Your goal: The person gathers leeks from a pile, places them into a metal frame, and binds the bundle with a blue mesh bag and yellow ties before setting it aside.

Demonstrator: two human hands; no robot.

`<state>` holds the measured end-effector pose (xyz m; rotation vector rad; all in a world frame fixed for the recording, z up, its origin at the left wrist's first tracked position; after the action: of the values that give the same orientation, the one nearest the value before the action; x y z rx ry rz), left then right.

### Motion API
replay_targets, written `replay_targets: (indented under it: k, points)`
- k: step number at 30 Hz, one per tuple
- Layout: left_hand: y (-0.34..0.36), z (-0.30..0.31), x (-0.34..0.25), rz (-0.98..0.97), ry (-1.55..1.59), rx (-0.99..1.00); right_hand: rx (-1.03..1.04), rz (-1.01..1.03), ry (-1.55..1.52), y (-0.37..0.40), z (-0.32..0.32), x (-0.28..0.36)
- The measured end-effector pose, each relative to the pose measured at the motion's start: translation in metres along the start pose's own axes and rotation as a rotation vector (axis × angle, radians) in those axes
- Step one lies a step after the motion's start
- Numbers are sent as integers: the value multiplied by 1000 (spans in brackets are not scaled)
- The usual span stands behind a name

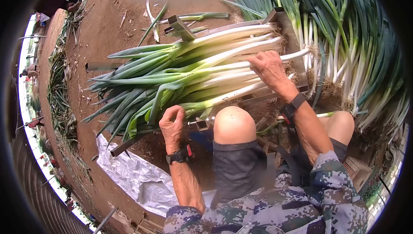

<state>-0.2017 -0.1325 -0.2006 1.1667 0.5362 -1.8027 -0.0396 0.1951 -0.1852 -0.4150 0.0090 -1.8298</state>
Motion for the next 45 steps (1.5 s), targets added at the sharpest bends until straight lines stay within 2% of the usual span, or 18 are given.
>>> replay_targets:
  k: [2,4,6,8,10,12,14,18,20,23,27,30,34,36,38,40,42,45]
  points:
    - [17,12,36,295,189,-319,-19,-11,-22,0,1,6]
    - [17,32,37,193,44,-511,-77,13,-79,-14,17,16]
    - [13,47,-9,17,-169,-660,-102,65,-127,-21,24,32]
    - [0,54,-16,39,-566,-543,-118,93,-177,-20,25,43]
    - [-12,55,-9,45,-827,-468,-16,55,-163,-6,-20,30]
    - [-12,61,3,44,-711,-573,93,27,-119,23,-67,8]
    - [-16,58,6,20,-792,-508,75,7,-112,26,-67,6]
    - [-13,56,-32,-266,-789,-634,4,26,-180,7,-37,20]
    - [-28,26,-61,-461,-755,-405,-58,19,-189,-3,-29,30]
    - [-56,-16,-79,-575,-879,-154,-139,-116,-99,-20,-22,21]
    - [-77,-28,-87,-472,-949,-14,-70,-192,25,-23,-46,3]
    - [-80,-33,-73,-272,-1032,169,61,-206,-6,-19,-55,-4]
    - [-69,-42,-111,-688,-977,33,-22,-213,30,-18,-57,-8]
    - [-72,-48,-91,-626,-872,118,-133,-173,50,-18,-58,-6]
    - [-72,-52,-69,-516,-782,196,-52,-162,27,-21,-59,-5]
    - [-65,-52,-76,-524,-762,205,-26,-165,3,-16,-47,-6]
    - [-54,-50,-45,-393,-697,228,-47,-168,-44,3,-33,5]
    - [-47,-55,-27,-334,-753,179,-30,-230,-59,24,-55,-4]
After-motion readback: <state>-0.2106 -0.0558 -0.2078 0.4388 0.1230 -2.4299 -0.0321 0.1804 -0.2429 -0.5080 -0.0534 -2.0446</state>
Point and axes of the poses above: each hand's wrist, its own y-axis away from the middle knuckle, its own z-axis out of the back of the hand, x = y × z, the point moved 8 cm from there along -y, towards the middle knuckle, and after that the axes turned 1 degree about z, right-handed, at the moved point
